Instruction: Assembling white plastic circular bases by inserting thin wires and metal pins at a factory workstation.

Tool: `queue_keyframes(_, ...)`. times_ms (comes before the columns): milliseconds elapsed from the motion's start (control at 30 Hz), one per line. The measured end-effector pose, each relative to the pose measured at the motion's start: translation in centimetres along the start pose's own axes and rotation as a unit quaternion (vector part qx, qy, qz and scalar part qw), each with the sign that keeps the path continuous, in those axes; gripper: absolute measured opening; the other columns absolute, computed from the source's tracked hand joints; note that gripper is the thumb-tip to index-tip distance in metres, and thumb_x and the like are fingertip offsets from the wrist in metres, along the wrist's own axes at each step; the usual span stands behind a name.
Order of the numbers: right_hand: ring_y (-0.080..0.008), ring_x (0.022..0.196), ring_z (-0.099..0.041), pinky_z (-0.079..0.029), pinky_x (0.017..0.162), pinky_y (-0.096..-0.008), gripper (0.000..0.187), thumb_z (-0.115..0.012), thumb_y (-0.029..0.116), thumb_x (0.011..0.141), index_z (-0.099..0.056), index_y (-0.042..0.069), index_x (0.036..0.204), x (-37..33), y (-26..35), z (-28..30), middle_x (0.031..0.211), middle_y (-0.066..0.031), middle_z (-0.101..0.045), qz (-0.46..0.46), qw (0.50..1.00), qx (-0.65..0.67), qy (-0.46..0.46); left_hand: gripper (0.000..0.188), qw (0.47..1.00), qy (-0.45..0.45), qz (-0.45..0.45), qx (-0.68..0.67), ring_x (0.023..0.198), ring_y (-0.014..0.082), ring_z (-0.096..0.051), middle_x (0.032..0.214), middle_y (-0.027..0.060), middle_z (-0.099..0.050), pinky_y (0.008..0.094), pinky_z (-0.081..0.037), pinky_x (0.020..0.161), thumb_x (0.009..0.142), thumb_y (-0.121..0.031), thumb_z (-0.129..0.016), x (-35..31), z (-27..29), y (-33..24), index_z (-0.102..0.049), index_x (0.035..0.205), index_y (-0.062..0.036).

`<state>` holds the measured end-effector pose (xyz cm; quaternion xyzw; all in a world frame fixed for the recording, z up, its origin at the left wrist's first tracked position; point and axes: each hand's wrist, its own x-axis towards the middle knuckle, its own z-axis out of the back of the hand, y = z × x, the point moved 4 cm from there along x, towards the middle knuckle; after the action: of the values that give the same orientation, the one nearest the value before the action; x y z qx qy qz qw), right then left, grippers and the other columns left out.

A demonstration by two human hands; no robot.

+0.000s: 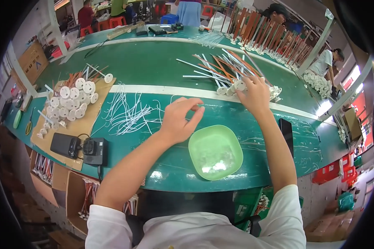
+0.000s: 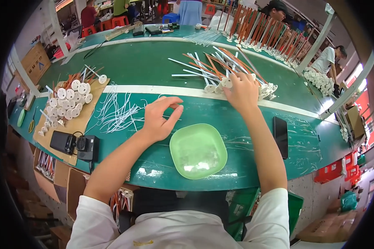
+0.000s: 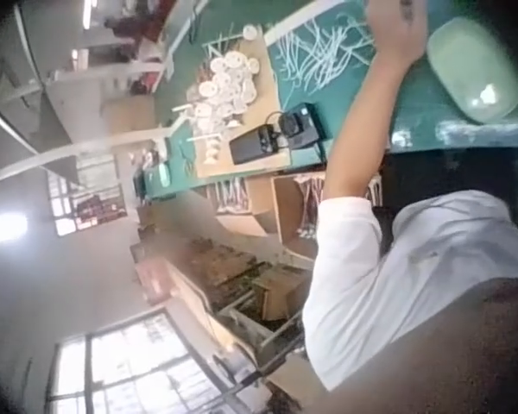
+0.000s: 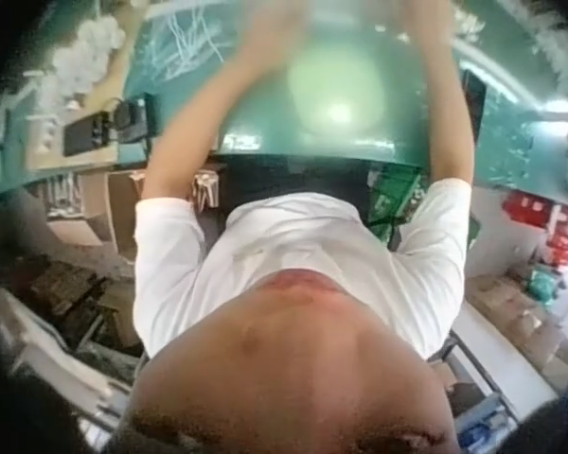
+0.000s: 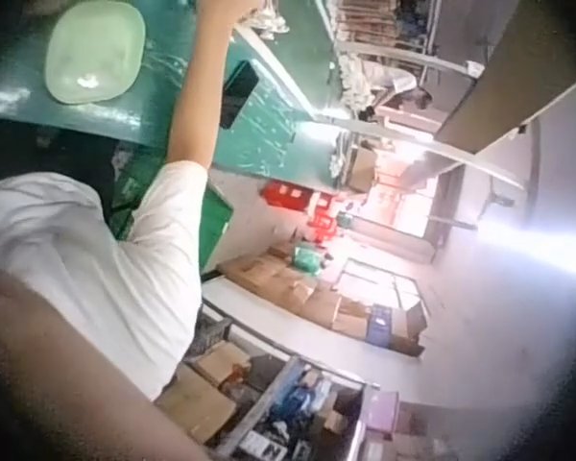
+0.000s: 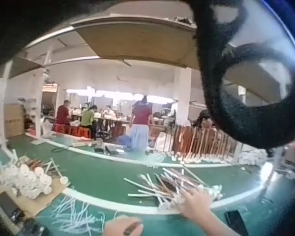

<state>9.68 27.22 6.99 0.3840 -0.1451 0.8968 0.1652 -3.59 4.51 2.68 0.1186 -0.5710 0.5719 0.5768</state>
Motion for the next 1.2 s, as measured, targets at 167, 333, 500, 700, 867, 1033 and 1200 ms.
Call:
queue_keyframes(167,-0.0302,0.084,-0.066,-0.053,0.076,-0.0402,0.039,-0.083,0.017,0.07,-0.069,0.004,0.105,-1.1,5.5,0.2,0.091,-0.0099,-0.07,0.046,0.996,0.069,-0.037,0.02,0.998,0.025,0.053,0.017,0.071,0.0195,-0.07,0.08,0.0107,-0.071,0.0311,-0.053,0.066,0.083,-0.007,-0.071,-0.6,0.4,0.0,-0.068,0.103,-0.0044)
queue_keyframes(333,-0.0239,0.076,-0.068,-0.054,0.064,-0.0317,0.041,-0.083,0.009,0.07,-0.069,0.003,0.108,-2.9,10.1,4.2,0.095,-0.0111,-0.071,0.078,0.951,0.295,-0.061,0.069,0.986,0.108,0.101,-0.075,0.078,0.0226,-0.07,0.097,0.0143,-0.072,0.0323,-0.055,0.076,0.078,-0.003,-0.066,-0.3,-0.2,-0.9,-0.047,0.145,-0.0091)
queue_keyframes(500,-0.0176,0.078,-0.068,-0.057,0.062,-0.0259,0.04,-0.08,0.001,0.075,-0.069,0.0,0.114,-4.4,10.2,4.1,0.102,-0.0135,-0.071,0.02,0.891,0.454,-0.006,0.078,0.984,0.167,0.039,-0.052,0.091,0.0367,-0.068,0.105,0.0207,-0.068,0.0408,-0.054,0.079,0.078,-0.007,-0.066,-1.0,-1.5,-2.2,-0.037,0.151,-0.0066)
queue_keyframes(700,-0.0196,0.077,-0.07,-0.057,0.062,-0.0273,0.032,-0.075,-0.002,0.078,-0.069,-0.002,0.109,-4.9,10.3,4.1,0.099,-0.0147,-0.072,-0.005,0.857,0.515,-0.016,0.071,0.987,0.159,-0.018,-0.014,0.076,0.0358,-0.068,0.091,0.0197,-0.068,0.0389,-0.054,0.069,0.081,-0.006,-0.068,-0.9,-1.2,-3.2,-0.042,0.147,-0.0021)
queue_keyframes(867,-0.0218,0.067,-0.068,-0.053,0.058,-0.0298,0.021,-0.073,-0.003,0.071,-0.071,0.0,0.092,-5.7,10.8,4.3,0.08,-0.0114,-0.071,0.021,0.89,0.451,-0.07,0.064,0.98,0.195,-0.026,0.011,0.068,0.0351,-0.066,0.084,0.0182,-0.067,0.0385,-0.052,0.061,0.082,-0.007,-0.071,-1.7,-1.7,-2.3,-0.049,0.141,-0.0022)
queue_keyframes(1033,-0.0223,0.071,-0.07,-0.054,0.061,-0.0296,0.022,-0.072,-0.004,0.071,-0.072,0.0,0.092,-5.3,11.1,4.8,0.082,-0.0105,-0.072,0.03,0.901,0.425,-0.079,0.059,0.985,0.169,-0.014,0.003,0.065,0.0325,-0.065,0.082,0.0168,-0.068,0.0379,-0.05,0.059,0.083,-0.006,-0.07,-1.9,-1.5,-2.2,-0.052,0.139,-0.0044)
queue_keyframes(1200,-0.0252,0.078,-0.071,-0.055,0.067,-0.0318,0.018,-0.069,-0.005,0.078,-0.071,-0.001,0.096,-5.1,10.4,3.5,0.088,-0.0122,-0.073,-0.002,0.857,0.514,-0.018,0.054,0.988,0.156,0.012,-0.016,0.066,0.0293,-0.066,0.087,0.0163,-0.069,0.0358,-0.049,0.06,0.084,-0.006,-0.07,-1.6,-1.3,-1.4,-0.055,0.136,-0.0044)
